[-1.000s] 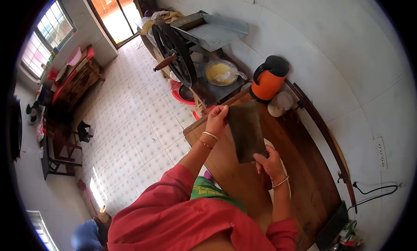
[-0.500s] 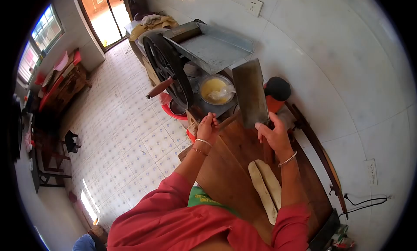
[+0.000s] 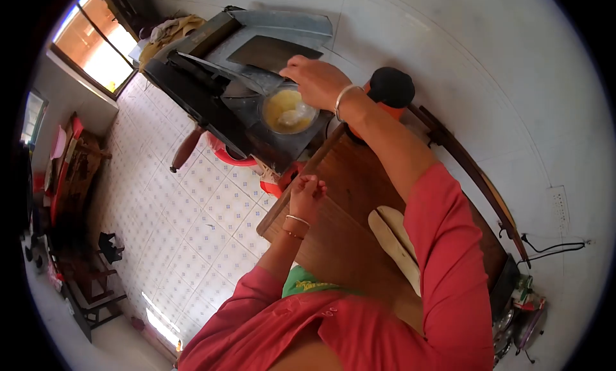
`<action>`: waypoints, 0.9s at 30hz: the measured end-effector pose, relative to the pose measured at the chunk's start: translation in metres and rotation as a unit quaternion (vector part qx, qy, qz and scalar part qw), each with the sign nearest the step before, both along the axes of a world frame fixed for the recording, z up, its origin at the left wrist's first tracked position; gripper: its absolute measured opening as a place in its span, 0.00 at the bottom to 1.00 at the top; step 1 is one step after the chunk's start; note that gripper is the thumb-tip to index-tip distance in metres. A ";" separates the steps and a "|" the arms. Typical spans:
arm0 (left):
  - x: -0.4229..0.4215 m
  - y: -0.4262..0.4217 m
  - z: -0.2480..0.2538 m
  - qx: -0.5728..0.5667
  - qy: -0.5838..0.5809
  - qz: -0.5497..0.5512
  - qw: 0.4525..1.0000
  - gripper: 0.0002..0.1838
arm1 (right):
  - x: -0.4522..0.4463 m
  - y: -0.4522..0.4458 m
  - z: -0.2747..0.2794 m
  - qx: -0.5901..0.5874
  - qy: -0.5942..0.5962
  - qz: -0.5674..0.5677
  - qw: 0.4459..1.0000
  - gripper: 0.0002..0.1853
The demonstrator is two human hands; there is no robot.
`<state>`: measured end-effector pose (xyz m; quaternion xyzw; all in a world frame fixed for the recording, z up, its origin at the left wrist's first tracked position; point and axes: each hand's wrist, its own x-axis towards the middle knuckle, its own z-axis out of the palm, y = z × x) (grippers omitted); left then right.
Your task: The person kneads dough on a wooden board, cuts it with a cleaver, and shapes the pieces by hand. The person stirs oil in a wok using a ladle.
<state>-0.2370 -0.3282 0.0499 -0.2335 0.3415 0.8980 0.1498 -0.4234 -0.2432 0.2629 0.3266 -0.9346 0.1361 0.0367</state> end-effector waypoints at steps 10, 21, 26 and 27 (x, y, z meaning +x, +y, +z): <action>0.034 0.044 -0.007 -0.045 -0.008 -0.123 0.991 0.10 | 0.033 0.023 0.000 0.049 0.152 -0.039 0.986 0.19; 0.082 0.157 -0.009 -0.322 0.307 -0.418 0.792 0.10 | 0.427 0.256 -0.207 -0.176 -0.025 -0.585 0.791 0.19; 0.107 0.211 -0.046 -0.485 0.628 -0.367 0.486 0.16 | 0.484 0.250 -0.250 -0.047 -0.120 -0.680 0.722 0.28; 0.108 0.219 -0.045 -0.484 0.630 -0.373 0.480 0.16 | 0.482 0.251 -0.255 -0.022 -0.093 -0.674 0.732 0.29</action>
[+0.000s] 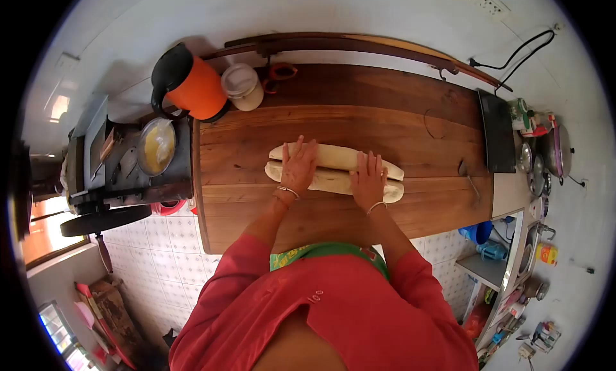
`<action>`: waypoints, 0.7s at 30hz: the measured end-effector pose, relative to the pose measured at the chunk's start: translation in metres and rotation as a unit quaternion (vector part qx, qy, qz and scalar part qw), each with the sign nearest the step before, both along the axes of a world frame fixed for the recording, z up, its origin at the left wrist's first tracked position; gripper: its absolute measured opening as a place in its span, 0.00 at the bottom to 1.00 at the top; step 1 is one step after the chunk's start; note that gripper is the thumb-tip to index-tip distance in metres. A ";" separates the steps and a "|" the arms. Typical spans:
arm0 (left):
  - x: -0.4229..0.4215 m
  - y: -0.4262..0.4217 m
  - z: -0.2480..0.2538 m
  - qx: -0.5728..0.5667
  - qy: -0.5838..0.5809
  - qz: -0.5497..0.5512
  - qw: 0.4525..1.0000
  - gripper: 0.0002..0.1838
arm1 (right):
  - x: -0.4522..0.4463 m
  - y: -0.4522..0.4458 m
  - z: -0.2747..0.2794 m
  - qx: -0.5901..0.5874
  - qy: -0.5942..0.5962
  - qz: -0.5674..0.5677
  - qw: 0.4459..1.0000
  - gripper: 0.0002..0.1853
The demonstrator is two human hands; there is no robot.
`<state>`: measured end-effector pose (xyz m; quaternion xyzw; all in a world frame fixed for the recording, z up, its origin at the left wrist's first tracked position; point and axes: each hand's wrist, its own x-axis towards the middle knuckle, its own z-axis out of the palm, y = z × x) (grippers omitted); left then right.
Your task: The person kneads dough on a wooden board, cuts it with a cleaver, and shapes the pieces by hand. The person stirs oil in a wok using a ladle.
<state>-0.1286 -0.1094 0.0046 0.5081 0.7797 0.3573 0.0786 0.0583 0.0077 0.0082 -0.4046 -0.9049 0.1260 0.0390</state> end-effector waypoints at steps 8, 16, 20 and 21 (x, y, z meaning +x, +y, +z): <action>-0.048 0.084 -0.008 -0.133 0.117 0.062 0.982 0.26 | -0.054 0.105 -0.006 -0.054 -0.018 0.031 0.998 0.30; -0.010 0.119 -0.007 -0.113 0.103 0.019 0.988 0.24 | -0.052 0.098 -0.003 0.000 0.054 0.100 0.993 0.29; -0.005 0.126 0.004 -0.162 0.136 0.054 0.976 0.24 | -0.067 0.103 -0.007 0.017 0.037 0.111 0.993 0.29; -0.014 0.134 0.003 -0.159 0.138 0.045 0.977 0.25 | -0.072 0.109 -0.003 0.006 0.036 0.115 0.993 0.29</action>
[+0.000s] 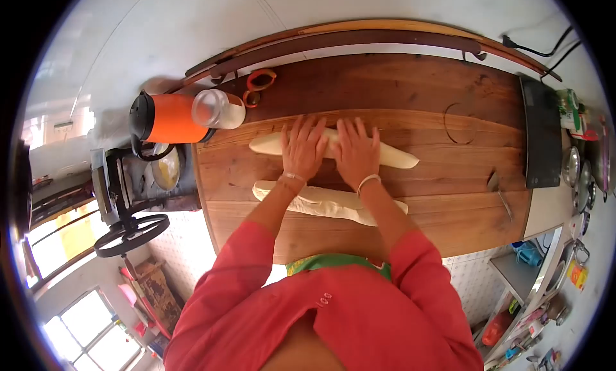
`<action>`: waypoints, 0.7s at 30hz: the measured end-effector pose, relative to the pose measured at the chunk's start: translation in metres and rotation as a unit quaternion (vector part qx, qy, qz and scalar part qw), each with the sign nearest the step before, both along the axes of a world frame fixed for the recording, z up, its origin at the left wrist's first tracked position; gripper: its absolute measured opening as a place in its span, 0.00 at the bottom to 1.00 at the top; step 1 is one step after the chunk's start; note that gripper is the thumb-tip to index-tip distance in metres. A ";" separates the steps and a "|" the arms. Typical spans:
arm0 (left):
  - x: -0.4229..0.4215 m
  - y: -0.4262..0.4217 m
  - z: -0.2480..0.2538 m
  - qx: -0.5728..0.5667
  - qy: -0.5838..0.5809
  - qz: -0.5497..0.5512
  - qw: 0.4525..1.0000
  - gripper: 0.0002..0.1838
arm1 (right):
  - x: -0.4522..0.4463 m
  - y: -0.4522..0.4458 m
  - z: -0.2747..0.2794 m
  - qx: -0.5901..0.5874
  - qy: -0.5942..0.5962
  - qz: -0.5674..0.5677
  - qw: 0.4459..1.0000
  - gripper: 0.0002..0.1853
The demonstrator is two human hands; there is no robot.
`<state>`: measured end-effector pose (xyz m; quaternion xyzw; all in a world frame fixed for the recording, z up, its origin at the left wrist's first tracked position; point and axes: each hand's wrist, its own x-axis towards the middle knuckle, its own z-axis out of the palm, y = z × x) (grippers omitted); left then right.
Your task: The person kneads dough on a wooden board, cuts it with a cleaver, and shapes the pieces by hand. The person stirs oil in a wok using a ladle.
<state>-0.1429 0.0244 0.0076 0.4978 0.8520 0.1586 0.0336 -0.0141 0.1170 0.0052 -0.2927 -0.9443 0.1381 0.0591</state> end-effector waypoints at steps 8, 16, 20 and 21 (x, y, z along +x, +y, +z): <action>-0.051 0.063 -0.011 0.044 -0.038 0.047 0.997 0.28 | -0.054 0.075 -0.018 0.010 0.017 -0.090 0.996 0.29; 0.012 -0.078 -0.007 -0.042 -0.014 -0.126 0.991 0.29 | 0.043 -0.036 0.000 0.007 0.021 0.064 0.998 0.29; 0.006 -0.072 0.010 0.043 -0.100 -0.129 0.986 0.29 | 0.033 -0.022 0.010 0.012 0.010 0.079 0.997 0.28; 0.014 -0.074 0.012 0.057 -0.065 -0.079 0.993 0.28 | 0.028 -0.031 0.020 0.033 0.009 0.030 0.999 0.28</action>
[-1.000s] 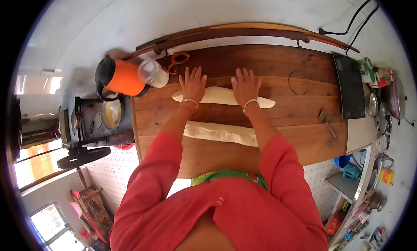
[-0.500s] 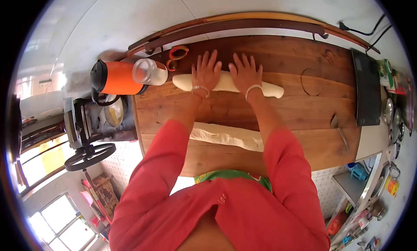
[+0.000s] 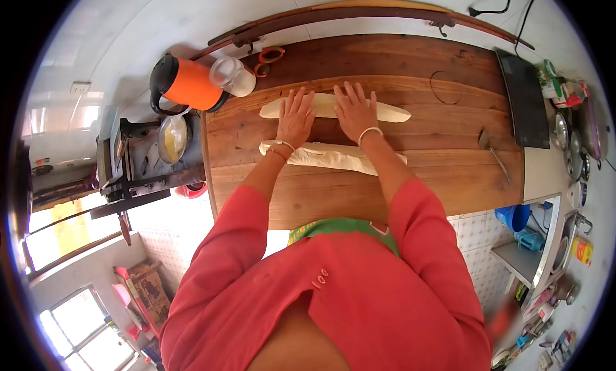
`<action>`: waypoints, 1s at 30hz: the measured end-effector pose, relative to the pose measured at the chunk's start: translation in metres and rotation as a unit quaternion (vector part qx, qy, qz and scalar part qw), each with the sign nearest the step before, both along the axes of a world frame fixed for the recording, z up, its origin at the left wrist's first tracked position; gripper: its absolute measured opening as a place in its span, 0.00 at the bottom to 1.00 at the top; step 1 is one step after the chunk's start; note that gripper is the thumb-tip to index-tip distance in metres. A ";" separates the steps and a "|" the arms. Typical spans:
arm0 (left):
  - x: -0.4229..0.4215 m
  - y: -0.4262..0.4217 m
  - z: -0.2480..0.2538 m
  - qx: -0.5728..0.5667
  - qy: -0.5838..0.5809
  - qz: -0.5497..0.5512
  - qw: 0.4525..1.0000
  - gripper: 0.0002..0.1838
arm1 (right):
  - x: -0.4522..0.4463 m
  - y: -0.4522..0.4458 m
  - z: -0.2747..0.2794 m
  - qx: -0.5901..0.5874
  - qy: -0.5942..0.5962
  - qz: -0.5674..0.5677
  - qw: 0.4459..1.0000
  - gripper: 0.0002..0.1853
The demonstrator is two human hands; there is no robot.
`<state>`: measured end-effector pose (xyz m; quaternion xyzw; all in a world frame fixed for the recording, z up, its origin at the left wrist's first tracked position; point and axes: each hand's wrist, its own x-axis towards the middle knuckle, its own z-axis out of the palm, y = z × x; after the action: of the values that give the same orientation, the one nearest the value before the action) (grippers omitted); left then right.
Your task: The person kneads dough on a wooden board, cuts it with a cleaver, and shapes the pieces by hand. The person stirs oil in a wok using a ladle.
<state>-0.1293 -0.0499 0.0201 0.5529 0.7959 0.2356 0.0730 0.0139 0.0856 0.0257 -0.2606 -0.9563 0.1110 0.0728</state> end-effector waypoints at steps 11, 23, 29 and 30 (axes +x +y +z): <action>0.108 -0.143 0.005 -0.144 0.042 -0.006 0.989 0.28 | 0.105 -0.145 -0.006 -0.091 0.009 0.100 0.991 0.29; 0.049 -0.069 -0.008 -0.123 0.147 0.014 0.981 0.24 | 0.040 -0.108 -0.022 -0.028 -0.027 -0.030 0.999 0.26; 0.072 -0.195 0.017 -0.173 0.076 -0.137 0.972 0.26 | 0.084 -0.213 -0.004 -0.061 0.024 -0.057 0.996 0.25; 0.066 -0.196 0.005 -0.160 0.110 -0.167 0.967 0.27 | 0.079 -0.212 -0.003 -0.049 0.020 -0.076 0.996 0.25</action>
<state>-0.0630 -0.2457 0.0248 0.6817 0.7226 0.0272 0.1114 0.0927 -0.1269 0.0222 -0.3339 -0.9254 0.1568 0.0868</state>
